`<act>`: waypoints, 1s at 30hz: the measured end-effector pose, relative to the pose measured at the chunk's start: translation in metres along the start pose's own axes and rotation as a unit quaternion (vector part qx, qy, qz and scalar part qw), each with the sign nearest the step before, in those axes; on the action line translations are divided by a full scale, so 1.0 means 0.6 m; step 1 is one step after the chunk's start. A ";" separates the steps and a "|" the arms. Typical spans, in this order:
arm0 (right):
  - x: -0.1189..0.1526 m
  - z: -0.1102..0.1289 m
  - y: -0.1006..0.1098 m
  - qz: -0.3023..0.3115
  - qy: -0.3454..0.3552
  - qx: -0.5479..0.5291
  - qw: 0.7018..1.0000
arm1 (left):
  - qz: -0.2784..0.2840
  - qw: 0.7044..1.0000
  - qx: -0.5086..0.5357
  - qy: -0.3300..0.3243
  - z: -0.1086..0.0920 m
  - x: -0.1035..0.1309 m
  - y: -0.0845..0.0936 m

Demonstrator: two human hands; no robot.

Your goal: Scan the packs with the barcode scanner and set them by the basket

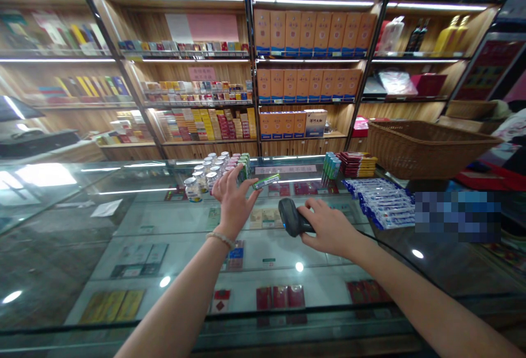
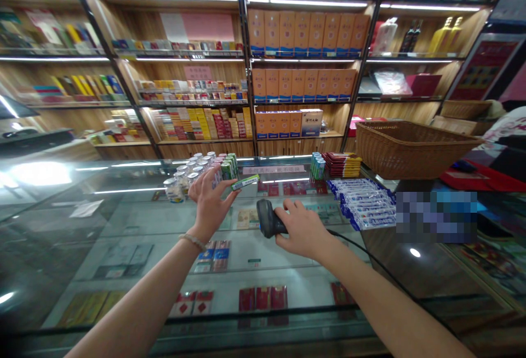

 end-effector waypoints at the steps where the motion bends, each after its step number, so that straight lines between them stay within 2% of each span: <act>1: 0.000 0.000 -0.001 -0.001 0.004 0.001 1.000 | -0.001 1.000 -0.004 -0.002 0.000 0.000 0.000; 8: -0.001 0.001 -0.010 -0.024 0.018 -0.018 0.999 | -0.002 1.000 -0.006 0.002 0.002 0.002 -0.002; 13: 0.002 -0.003 -0.011 0.010 0.025 -0.040 0.999 | 0.000 1.000 0.004 0.008 -0.002 0.002 -0.001; 17: -0.003 -0.028 0.002 0.047 0.045 -0.082 0.995 | -0.008 1.000 0.004 0.011 -0.008 0.001 0.000; 19: -0.016 -0.048 0.018 0.018 0.031 -0.119 0.992 | -0.019 1.000 0.000 0.009 -0.011 0.001 0.000; 23: -0.064 -0.079 0.056 -0.118 -0.026 -0.182 0.976 | -0.035 0.999 0.006 -0.004 -0.019 -0.001 0.002; 26: -0.104 -0.080 0.066 -0.126 -0.051 -0.230 0.964 | -0.041 0.999 0.014 -0.014 -0.027 -0.002 0.008; 30: -0.136 -0.071 0.055 -0.115 -0.042 -0.323 0.938 | -0.038 0.999 0.011 -0.022 -0.037 -0.002 0.015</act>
Point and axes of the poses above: each hand's wrist, its own x-axis away from the middle knuckle, its own y-axis out of the back of the hand, z = x × y, the point moved 2 cm from there along -x, towards the middle knuckle, and after that the axes turned 11 degrees about z, right-handed, at the moved point
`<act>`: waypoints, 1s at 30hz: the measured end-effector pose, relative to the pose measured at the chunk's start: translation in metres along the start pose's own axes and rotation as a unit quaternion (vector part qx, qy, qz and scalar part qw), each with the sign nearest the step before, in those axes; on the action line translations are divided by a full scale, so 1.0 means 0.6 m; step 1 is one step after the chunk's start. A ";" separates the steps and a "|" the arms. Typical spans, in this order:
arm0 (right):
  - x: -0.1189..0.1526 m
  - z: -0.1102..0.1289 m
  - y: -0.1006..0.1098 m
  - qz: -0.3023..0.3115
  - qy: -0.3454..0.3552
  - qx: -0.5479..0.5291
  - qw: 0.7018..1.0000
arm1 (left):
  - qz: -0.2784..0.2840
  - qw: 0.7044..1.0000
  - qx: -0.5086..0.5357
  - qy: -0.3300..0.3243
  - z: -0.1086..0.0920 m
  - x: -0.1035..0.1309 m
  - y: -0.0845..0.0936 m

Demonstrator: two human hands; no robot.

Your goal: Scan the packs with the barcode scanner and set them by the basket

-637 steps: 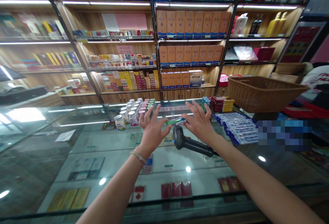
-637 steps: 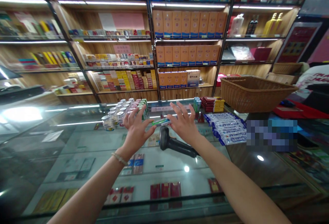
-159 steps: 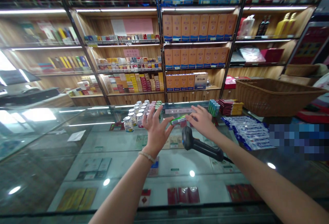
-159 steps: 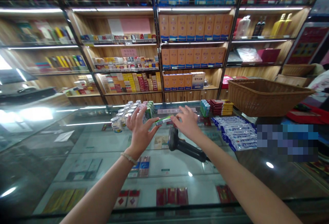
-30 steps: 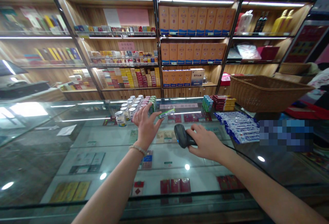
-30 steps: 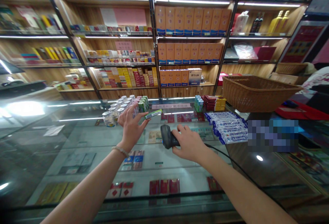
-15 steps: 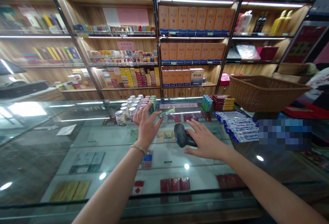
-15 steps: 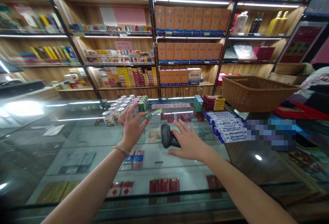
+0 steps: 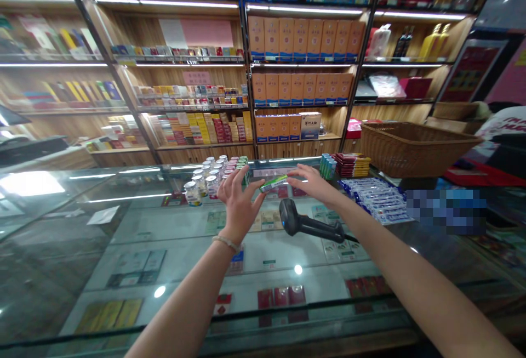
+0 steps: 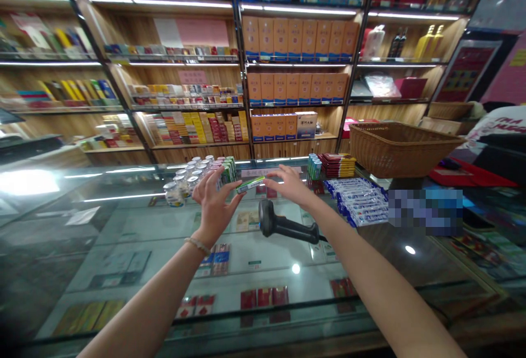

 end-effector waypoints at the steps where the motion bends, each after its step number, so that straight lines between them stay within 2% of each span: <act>1: -0.003 -0.003 -0.005 0.001 0.002 -0.016 1.000 | 0.005 1.000 -0.001 -0.002 -0.001 0.000 0.000; 7: -0.009 -0.027 -0.020 0.005 0.036 -0.056 0.998 | 0.034 0.999 -0.006 -0.018 -0.003 0.002 -0.007; 11: -0.004 -0.030 -0.016 -0.019 0.052 -0.050 0.997 | 0.052 0.998 0.005 -0.020 -0.007 -0.001 -0.008; 16: 0.005 -0.019 0.008 -0.041 0.083 0.002 0.996 | 0.096 0.995 0.020 -0.023 -0.016 -0.006 -0.001; 22: 0.011 0.005 0.044 -0.006 0.129 0.079 0.989 | 0.120 0.991 0.061 0.014 -0.013 -0.013 -0.001; 30: 0.014 0.036 0.048 0.019 0.185 0.135 0.973 | 0.155 0.984 0.091 0.020 -0.015 -0.018 0.002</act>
Point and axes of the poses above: each hand's wrist, its own x-axis away from the middle knuckle, its own y-axis out of the back of the hand, z = x × y, the point moved 2 cm from there along -x, towards the middle knuckle, and after that the axes turned 11 degrees about z, right-handed, at the moved point
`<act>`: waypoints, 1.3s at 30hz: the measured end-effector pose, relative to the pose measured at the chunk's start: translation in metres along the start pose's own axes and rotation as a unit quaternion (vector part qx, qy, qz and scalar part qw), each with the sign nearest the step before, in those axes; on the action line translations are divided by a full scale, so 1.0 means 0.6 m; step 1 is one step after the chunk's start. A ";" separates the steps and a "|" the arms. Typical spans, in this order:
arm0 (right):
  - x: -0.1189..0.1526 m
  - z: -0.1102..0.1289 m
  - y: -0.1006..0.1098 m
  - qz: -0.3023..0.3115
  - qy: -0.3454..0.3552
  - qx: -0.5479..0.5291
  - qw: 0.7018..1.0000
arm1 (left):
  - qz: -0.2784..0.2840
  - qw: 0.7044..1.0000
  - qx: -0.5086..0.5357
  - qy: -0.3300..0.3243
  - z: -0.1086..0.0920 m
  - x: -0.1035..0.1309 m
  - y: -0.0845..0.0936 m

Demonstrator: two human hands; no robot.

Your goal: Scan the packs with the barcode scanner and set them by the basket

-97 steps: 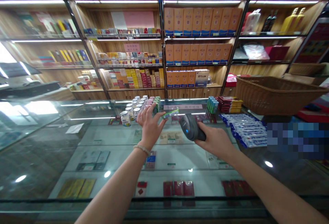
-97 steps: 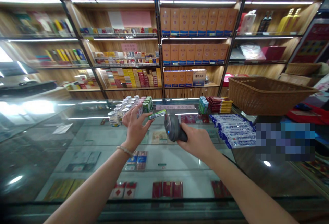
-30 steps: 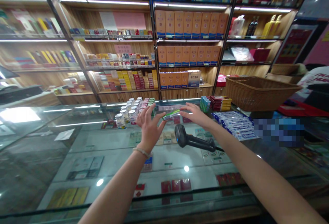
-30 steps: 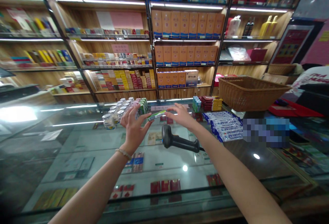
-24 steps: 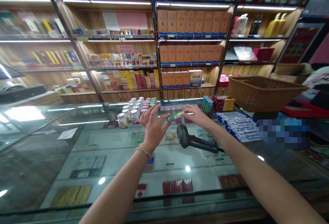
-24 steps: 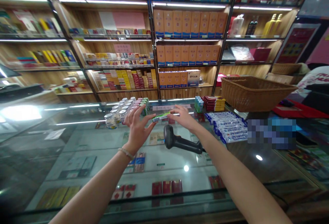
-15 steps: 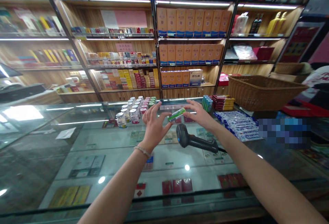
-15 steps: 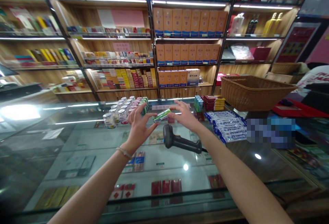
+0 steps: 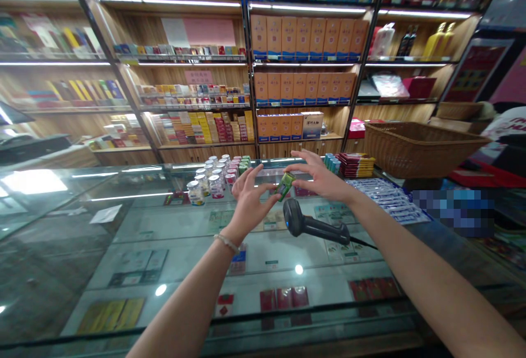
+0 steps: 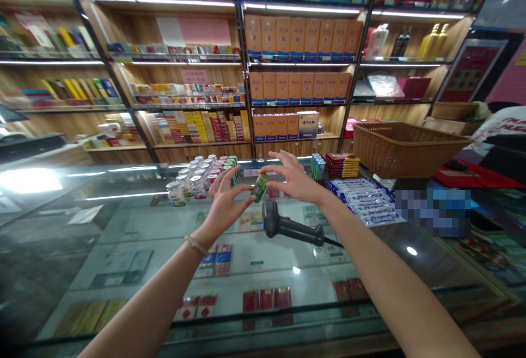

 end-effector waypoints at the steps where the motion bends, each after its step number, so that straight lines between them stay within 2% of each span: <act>1: -0.001 0.001 -0.002 -0.006 0.006 0.003 1.000 | 0.005 1.000 0.001 0.005 -0.002 0.000 0.001; 4: -0.002 0.007 -0.009 -0.037 0.016 0.017 0.999 | 0.011 1.000 0.001 0.019 -0.009 0.001 0.004; 7: 0.000 0.018 -0.017 -0.098 0.004 0.044 0.994 | 0.007 1.000 -0.001 0.030 -0.016 0.002 0.007; 10: 0.003 0.034 -0.026 -0.175 -0.019 0.087 0.981 | 0.002 0.999 -0.004 0.035 -0.021 0.004 0.007; 13: 0.007 0.047 -0.034 -0.219 -0.026 0.134 0.966 | -0.001 0.999 -0.008 0.037 -0.023 0.004 0.005; 19: 0.011 0.048 -0.040 -0.213 -0.026 0.187 0.959 | -0.003 0.999 -0.024 0.042 -0.033 0.003 -0.003; 24: 0.011 0.038 -0.028 -0.204 -0.020 0.188 0.961 | 0.011 0.998 -0.029 0.051 -0.043 -0.009 -0.013; 28: 0.010 0.022 -0.002 -0.198 -0.015 0.197 0.960 | 0.033 0.998 -0.032 0.044 -0.057 -0.044 -0.013; 32: 0.011 -0.010 0.033 -0.213 -0.034 0.203 0.955 | 0.050 0.997 -0.039 0.032 -0.084 -0.100 -0.019; 35: 0.014 -0.044 0.058 -0.226 -0.056 0.211 0.949 | 0.060 0.996 -0.039 0.045 -0.108 -0.143 -0.041; 39: 0.019 -0.095 0.077 -0.230 -0.076 0.224 0.944 | 0.077 0.994 -0.025 0.075 -0.130 -0.190 -0.087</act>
Point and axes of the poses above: each hand's wrist, its own x-axis away from the middle knuckle, its own y-axis out of the back of the hand, z = x × y, the point moved 2 cm from there along -x, towards the middle knuckle, and after that the axes turned 11 degrees about z, right-handed, at the moved point
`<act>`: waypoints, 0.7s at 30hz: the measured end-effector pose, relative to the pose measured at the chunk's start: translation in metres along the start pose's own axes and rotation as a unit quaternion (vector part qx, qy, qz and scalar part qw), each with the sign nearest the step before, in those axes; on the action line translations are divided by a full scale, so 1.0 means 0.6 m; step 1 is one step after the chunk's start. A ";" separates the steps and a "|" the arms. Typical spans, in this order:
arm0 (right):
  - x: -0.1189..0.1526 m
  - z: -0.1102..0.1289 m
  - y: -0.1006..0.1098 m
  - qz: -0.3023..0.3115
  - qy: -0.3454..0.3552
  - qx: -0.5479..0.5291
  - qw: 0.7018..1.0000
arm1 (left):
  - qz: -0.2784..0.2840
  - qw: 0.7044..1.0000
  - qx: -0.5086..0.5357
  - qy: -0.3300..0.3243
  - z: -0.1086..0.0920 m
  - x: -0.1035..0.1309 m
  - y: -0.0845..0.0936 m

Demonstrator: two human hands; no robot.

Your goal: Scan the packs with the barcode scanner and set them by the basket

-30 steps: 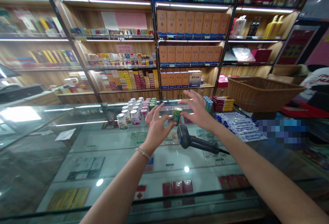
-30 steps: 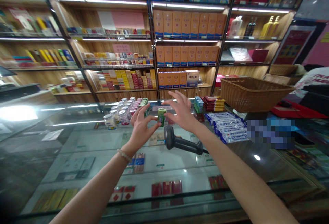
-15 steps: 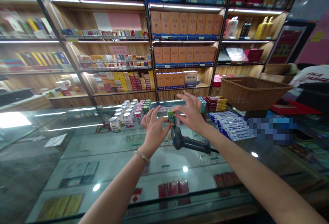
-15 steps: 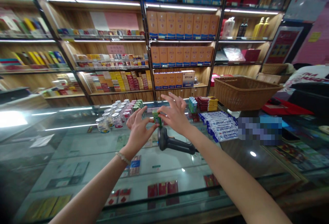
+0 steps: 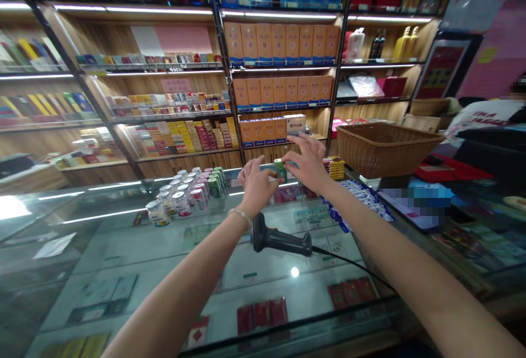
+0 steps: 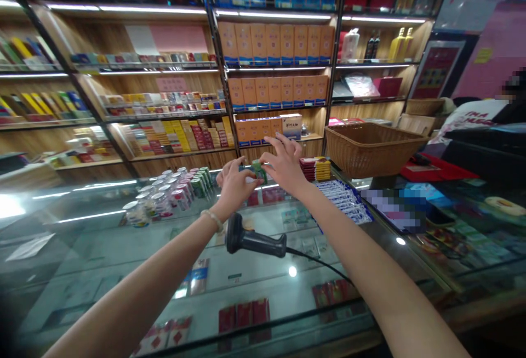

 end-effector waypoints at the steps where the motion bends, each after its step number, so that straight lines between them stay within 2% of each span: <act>1: 0.000 -0.012 -0.004 0.001 -0.003 0.005 1.000 | 0.005 1.000 0.003 0.004 -0.006 -0.010 -0.011; 6: 0.004 -0.057 -0.033 0.021 -0.021 0.026 0.999 | 0.046 0.998 -0.006 0.035 -0.030 -0.049 -0.059; 11: 0.000 -0.087 -0.061 0.052 -0.043 0.018 0.998 | 0.093 0.992 -0.033 0.077 -0.046 -0.086 -0.088; 16: -0.010 -0.108 -0.086 0.074 -0.042 0.019 0.996 | 0.113 0.988 -0.048 0.096 -0.043 -0.117 -0.113; 21: -0.011 -0.121 -0.116 0.097 -0.024 0.026 0.995 | 0.128 0.981 -0.062 0.131 -0.034 -0.125 -0.147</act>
Point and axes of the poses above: each hand's wrist, its own x-axis away from the middle knuckle, its own y-axis out of the back of the hand, z = x × y, the point moved 2 cm from there along -x, towards the middle knuckle, and after that the axes turned 11 degrees about z, right-handed, at the moved point
